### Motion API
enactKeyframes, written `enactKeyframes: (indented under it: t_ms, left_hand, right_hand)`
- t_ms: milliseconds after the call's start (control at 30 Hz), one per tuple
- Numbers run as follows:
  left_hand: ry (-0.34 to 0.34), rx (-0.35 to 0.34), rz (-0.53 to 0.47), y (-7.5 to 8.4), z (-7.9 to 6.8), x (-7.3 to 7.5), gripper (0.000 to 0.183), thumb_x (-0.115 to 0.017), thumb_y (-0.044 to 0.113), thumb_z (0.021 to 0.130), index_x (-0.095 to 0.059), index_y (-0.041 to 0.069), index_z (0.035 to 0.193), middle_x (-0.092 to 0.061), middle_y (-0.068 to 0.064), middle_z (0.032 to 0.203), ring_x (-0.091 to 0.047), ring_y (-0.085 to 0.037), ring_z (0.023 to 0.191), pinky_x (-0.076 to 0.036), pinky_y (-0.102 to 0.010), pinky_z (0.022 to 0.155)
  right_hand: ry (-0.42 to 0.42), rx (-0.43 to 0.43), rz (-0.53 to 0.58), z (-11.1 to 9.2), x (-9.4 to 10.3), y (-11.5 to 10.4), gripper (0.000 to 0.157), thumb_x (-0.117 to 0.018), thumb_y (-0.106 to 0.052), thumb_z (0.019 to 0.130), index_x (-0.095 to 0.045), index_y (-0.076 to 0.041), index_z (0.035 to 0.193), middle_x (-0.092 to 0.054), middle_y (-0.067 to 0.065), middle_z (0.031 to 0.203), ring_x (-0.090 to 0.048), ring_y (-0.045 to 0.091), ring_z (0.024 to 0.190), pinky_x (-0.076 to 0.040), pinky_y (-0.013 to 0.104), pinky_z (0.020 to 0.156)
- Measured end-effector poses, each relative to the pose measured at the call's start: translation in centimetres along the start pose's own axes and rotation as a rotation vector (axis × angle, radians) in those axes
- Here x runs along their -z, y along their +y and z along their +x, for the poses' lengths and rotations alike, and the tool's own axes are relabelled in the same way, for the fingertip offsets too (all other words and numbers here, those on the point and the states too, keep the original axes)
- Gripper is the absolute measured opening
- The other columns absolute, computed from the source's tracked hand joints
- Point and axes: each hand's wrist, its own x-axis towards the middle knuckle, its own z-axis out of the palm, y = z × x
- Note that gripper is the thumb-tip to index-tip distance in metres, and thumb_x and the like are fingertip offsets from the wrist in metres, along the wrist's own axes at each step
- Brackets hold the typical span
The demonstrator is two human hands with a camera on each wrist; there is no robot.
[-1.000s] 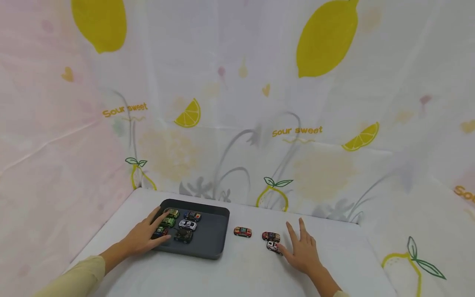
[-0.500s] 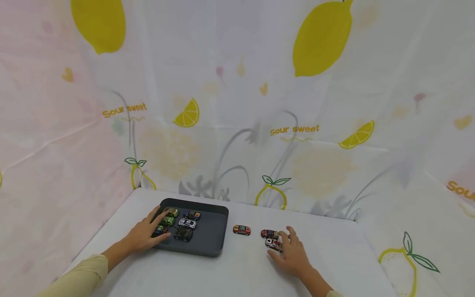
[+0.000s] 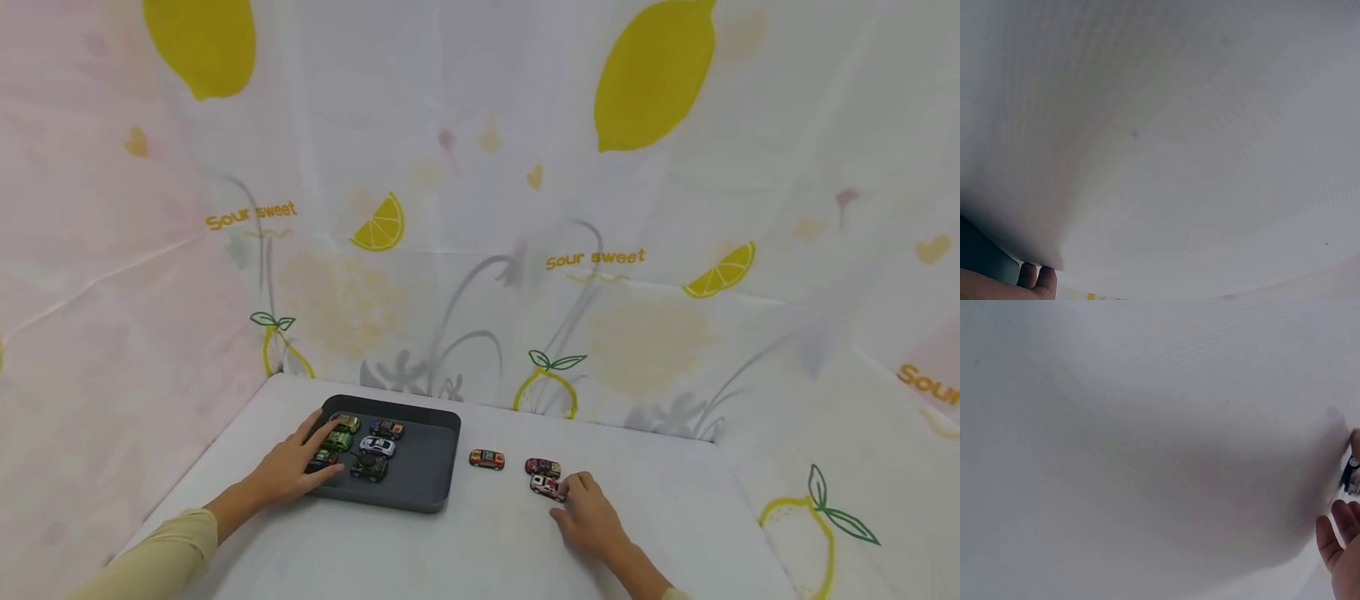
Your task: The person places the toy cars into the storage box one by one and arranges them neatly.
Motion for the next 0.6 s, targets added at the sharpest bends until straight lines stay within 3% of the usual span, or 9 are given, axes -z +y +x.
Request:
enactKeyframes:
  t_ms: [133, 367, 600]
  left_hand:
    - [0.012, -0.001, -0.009, 0.2, -0.1, -0.1, 0.082, -0.066, 0.055, 0.088, -0.041, 0.009, 0.150, -0.031, -0.029, 0.155, -0.058, -0.054, 0.109, -0.049, -0.064, 0.083]
    - [0.015, -0.008, -0.012, 0.4, -0.2, 0.0, 0.081, -0.066, 0.055, 0.087, -0.042, 0.008, 0.149, -0.032, -0.029, 0.154, -0.058, -0.054, 0.109, -0.049, -0.063, 0.082]
    - [0.039, -0.010, -0.009, 0.4, -0.1, 0.1, 0.081, -0.068, 0.054, 0.086, -0.043, 0.009, 0.149, -0.034, -0.029, 0.153, -0.058, -0.054, 0.110, -0.049, -0.064, 0.083]
  right_hand:
    - [-0.013, -0.010, 0.035, 0.2, 0.0, -0.3, 0.030, -0.082, -0.018, 0.081, -0.056, -0.017, 0.094, -0.054, -0.006, 0.099, -0.052, 0.008, 0.086, -0.050, 0.028, 0.075]
    - [-0.066, -0.042, 0.059, 0.9, -0.3, -1.2, 0.047, -0.082, -0.022, 0.080, -0.063, -0.006, 0.120, -0.057, -0.003, 0.099, -0.055, 0.008, 0.083, -0.050, 0.029, 0.072]
    - [-0.073, -0.043, 0.076, 1.8, -0.5, -1.7, 0.030, -0.082, -0.022, 0.080, -0.064, -0.010, 0.101, -0.051, -0.006, 0.086, -0.048, 0.004, 0.075, -0.046, 0.025, 0.065]
